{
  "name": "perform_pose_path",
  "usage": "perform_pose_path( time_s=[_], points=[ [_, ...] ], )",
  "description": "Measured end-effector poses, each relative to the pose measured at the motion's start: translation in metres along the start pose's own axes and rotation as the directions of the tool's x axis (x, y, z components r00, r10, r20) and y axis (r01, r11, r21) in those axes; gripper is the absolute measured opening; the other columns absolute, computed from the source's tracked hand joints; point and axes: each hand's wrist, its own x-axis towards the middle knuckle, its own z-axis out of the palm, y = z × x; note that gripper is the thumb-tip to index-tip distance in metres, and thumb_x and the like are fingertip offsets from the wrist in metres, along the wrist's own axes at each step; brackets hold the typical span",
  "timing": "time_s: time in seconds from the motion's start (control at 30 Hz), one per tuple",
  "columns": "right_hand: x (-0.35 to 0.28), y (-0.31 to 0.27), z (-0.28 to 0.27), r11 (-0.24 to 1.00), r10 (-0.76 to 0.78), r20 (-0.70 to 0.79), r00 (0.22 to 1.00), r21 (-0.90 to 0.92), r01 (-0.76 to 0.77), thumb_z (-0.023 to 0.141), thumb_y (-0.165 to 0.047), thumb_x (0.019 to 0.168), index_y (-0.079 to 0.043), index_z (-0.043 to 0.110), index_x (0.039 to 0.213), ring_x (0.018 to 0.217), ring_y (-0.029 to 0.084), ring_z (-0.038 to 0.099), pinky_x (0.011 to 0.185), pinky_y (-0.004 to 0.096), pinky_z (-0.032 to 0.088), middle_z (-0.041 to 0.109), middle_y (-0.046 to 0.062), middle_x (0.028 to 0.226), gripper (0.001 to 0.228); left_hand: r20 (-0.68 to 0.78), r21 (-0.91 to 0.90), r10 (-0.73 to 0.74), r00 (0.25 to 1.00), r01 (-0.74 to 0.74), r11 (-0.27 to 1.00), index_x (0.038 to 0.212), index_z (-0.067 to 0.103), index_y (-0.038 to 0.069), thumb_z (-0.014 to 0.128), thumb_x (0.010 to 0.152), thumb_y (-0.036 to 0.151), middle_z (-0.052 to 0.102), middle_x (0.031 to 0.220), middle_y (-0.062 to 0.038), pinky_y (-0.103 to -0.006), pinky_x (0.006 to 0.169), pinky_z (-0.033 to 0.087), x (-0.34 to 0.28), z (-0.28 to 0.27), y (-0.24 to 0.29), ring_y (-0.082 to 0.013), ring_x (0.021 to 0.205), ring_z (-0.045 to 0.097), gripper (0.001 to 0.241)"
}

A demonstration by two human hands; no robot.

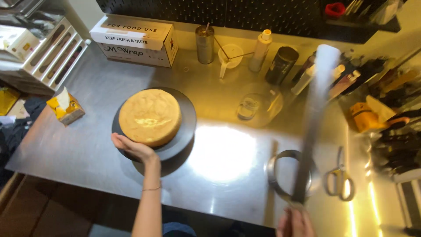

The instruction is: Slicing a sponge cake into horizontal layers and trimming them using a metal ring mold.

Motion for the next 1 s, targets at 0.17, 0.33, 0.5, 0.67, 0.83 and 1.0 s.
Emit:
perform_pose_path(
  time_s=[0.17, 0.33, 0.5, 0.67, 0.83, 1.0],
  points=[
    [-0.030, -0.036, 0.191, 0.968, -0.079, 0.106, 0.991, 0.246, 0.051, 0.041, -0.034, 0.105, 0.002, 0.058, 0.114, 0.037, 0.019, 0.050, 0.036, 0.030, 0.039, 0.058, 0.014, 0.063, 0.041, 0.155, -0.119, -0.028, 0.988, 0.047, 0.992, 0.161, 0.019, -0.001, 0.028, 0.110, 0.050, 0.019, 0.170, -0.020, -0.0415, 0.128, 0.020, 0.001, 0.015, 0.014, -0.0308, 0.157, 0.023, 0.073],
    [-0.064, -0.019, 0.318, 0.962, -0.009, 0.004, 1.000, 0.273, 0.008, 0.042, -0.032, 0.103, 0.000, 0.057, 0.113, 0.039, 0.019, 0.051, 0.036, 0.031, 0.040, 0.056, 0.012, 0.063, 0.037, 0.457, -0.042, -0.122, 0.881, 0.159, 0.986, 0.161, 0.012, -0.002, 0.028, 0.110, 0.041, 0.012, 0.172, -0.020, -0.0438, 0.128, 0.014, 0.017, -0.021, 0.039, -0.0301, 0.159, 0.015, 0.069],
    [-0.093, -0.027, 0.392, 0.945, 0.113, -0.079, 0.990, 0.315, -0.083, 0.039, -0.034, 0.104, 0.000, 0.058, 0.111, 0.035, 0.019, 0.049, 0.033, 0.032, 0.039, 0.054, 0.011, 0.061, 0.039, 0.861, 0.014, 0.092, 0.499, -0.204, 0.979, 0.160, 0.025, -0.004, 0.045, 0.108, 0.028, 0.025, 0.170, -0.021, -0.0454, 0.130, 0.015, 0.114, -0.029, 0.078, -0.0332, 0.160, 0.021, 0.064],
    [-0.106, -0.018, 0.433, 0.951, 0.111, -0.113, 0.987, 0.299, -0.073, 0.037, -0.038, 0.105, 0.001, 0.058, 0.109, 0.031, 0.016, 0.047, 0.030, 0.031, 0.039, 0.053, 0.008, 0.055, 0.045, 0.868, -0.435, 0.152, -0.472, -0.577, 0.692, 0.150, 0.050, 0.011, 0.055, 0.105, 0.032, 0.036, 0.166, -0.016, -0.0480, 0.128, 0.018, 0.162, 0.050, 0.078, -0.0357, 0.157, 0.026, 0.050],
    [-0.112, -0.029, 0.451, 0.978, 0.052, -0.156, 0.986, 0.207, -0.018, 0.038, -0.039, 0.106, 0.001, 0.059, 0.108, 0.033, 0.014, 0.050, 0.032, 0.029, 0.040, 0.054, 0.006, 0.056, 0.044, 0.762, -0.553, 0.058, -0.645, -0.602, 0.576, 0.153, 0.047, 0.011, 0.052, 0.104, 0.038, 0.033, 0.165, -0.018, -0.0553, 0.125, 0.010, 0.156, 0.070, 0.065, -0.0376, 0.155, 0.022, 0.056],
    [-0.104, -0.017, 0.454, 0.956, 0.051, -0.094, 0.994, 0.292, -0.022, 0.037, -0.039, 0.106, 0.000, 0.057, 0.106, 0.031, 0.014, 0.049, 0.030, 0.030, 0.039, 0.052, 0.007, 0.054, 0.044, 0.770, -0.563, 0.042, -0.636, -0.648, 0.513, 0.154, 0.046, 0.013, 0.050, 0.104, 0.039, 0.032, 0.166, -0.016, -0.0578, 0.126, 0.008, 0.148, 0.067, 0.060, -0.0364, 0.156, 0.021, 0.057]
  ],
)
